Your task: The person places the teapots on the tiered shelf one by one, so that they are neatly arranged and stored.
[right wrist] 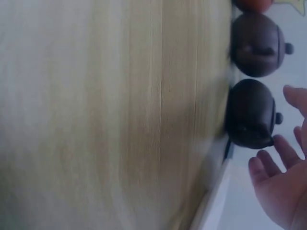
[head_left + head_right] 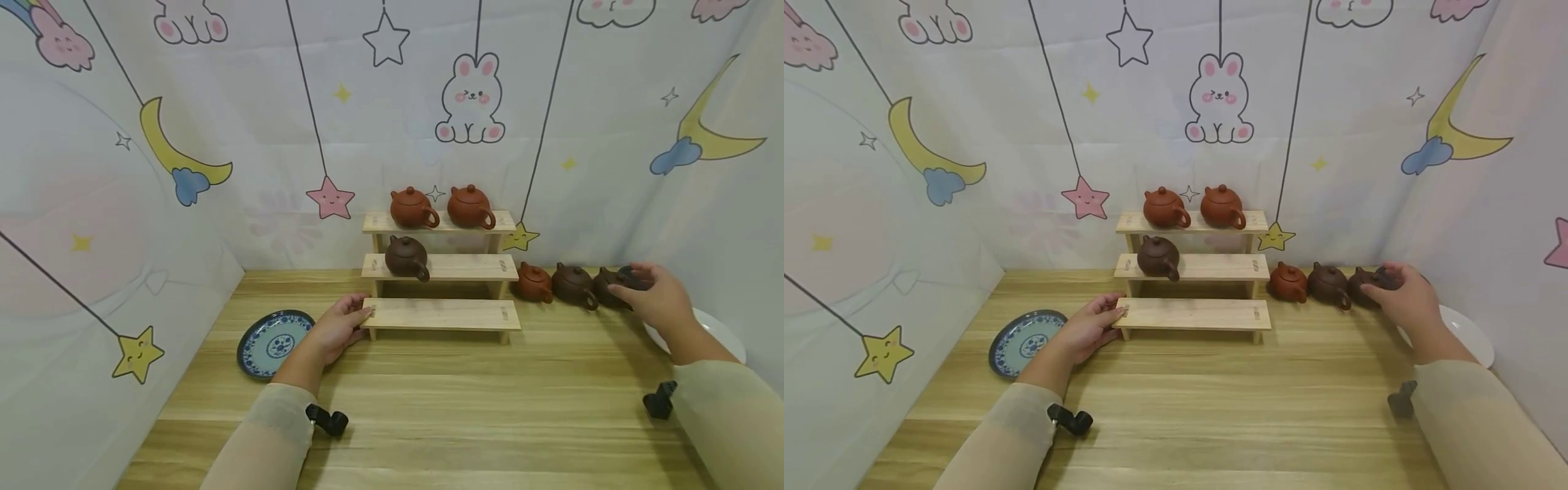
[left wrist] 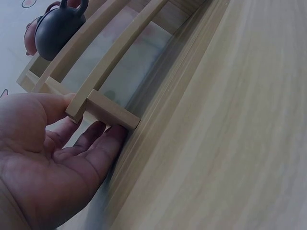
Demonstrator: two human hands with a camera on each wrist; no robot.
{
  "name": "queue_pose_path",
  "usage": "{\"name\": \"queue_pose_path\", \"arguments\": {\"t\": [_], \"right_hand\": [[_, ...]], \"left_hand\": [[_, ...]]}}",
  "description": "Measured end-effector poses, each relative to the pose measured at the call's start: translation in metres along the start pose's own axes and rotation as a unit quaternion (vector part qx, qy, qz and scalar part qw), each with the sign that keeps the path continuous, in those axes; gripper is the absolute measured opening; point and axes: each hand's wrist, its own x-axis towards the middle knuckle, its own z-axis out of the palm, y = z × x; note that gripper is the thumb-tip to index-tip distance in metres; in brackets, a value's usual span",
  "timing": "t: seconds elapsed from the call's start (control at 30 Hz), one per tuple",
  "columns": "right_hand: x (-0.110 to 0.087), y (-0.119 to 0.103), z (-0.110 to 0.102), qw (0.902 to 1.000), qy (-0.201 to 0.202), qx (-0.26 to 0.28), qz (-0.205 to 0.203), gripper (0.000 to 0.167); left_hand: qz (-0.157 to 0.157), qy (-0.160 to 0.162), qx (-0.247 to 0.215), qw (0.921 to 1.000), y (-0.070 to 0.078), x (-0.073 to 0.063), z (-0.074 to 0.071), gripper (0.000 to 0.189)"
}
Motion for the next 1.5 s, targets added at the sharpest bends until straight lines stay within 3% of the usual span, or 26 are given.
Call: {"name": "queue_pose_path", "arguments": {"t": [0.33,0.57,0.8,1.1,1.3,1.5], "right_hand": [[0.015,0.005,0.001,0.9976,-0.054,-0.038,0.024,0.104],[0.021,0.006,0.006,0.9936,-0.063,-0.091,0.022,0.101],[0.025,0.01,0.009,0.9932,-0.06,-0.096,0.028,0.104],[0.022,0.004,0.009,0.9951,-0.044,-0.083,0.031,0.101],[0.012,-0.011,-0.001,0.998,-0.027,-0.028,0.05,0.102],[0.003,-0.023,-0.006,0.9994,-0.007,-0.004,0.033,0.103]], "left_hand": [[0.0,-0.001,0.006,1.0,-0.001,0.001,0.0,0.051],[0.001,0.002,0.005,1.0,-0.002,0.001,0.001,0.051],[0.001,0.001,0.006,1.0,-0.001,0.001,0.003,0.05],[0.002,0.003,0.004,1.0,-0.002,0.001,0.002,0.051],[0.0,0.005,0.003,1.0,-0.002,0.001,0.002,0.051],[0.0,0.008,0.004,1.0,-0.002,0.0,0.0,0.05]]}}
